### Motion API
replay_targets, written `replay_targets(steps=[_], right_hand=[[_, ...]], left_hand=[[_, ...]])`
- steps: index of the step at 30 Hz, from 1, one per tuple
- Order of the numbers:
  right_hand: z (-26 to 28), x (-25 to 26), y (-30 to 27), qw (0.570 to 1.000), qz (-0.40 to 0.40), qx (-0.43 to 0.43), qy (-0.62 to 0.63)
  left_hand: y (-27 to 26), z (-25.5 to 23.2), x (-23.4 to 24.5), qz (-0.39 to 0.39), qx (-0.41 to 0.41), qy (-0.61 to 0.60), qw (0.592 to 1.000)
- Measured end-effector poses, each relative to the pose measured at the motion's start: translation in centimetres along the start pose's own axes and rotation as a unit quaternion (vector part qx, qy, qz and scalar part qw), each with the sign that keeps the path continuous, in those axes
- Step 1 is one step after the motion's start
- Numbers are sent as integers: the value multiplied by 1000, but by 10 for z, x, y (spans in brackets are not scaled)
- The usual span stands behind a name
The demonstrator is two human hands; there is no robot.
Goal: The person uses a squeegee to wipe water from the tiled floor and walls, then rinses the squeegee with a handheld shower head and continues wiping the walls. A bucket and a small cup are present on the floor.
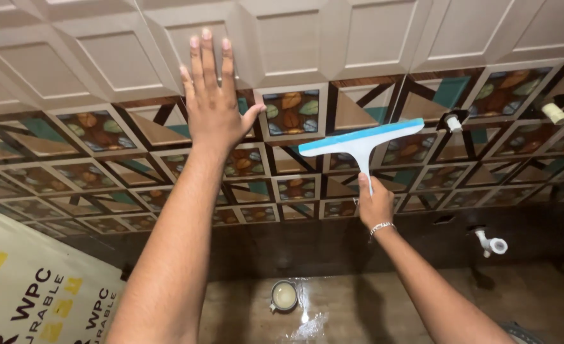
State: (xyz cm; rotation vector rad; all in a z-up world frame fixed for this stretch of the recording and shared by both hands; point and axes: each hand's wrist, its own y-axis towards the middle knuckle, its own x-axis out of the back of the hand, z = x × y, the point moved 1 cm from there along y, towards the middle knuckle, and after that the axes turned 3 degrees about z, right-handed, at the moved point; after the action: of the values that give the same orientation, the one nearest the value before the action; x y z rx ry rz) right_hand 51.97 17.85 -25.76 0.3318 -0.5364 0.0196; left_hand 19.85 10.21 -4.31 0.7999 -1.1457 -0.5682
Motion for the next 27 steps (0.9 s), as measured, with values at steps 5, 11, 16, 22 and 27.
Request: replay_targets(steps=[5, 11, 16, 22, 27], right_hand=[[52, 13, 24, 994, -26, -8, 109], [162, 39, 78, 979, -64, 81, 175], [193, 44, 97, 976, -27, 82, 199], [103, -4, 79, 997, -7, 66, 49], [19, -43, 10, 998, 50, -34, 8]], left_hand=[[-1, 0, 6, -14, -3, -42, 999], [4, 1, 8, 3, -1, -38, 999], [1, 2, 4, 21, 6, -33, 999], [5, 1, 5, 32, 9, -11, 999], [4, 1, 4, 48, 11, 9, 999]])
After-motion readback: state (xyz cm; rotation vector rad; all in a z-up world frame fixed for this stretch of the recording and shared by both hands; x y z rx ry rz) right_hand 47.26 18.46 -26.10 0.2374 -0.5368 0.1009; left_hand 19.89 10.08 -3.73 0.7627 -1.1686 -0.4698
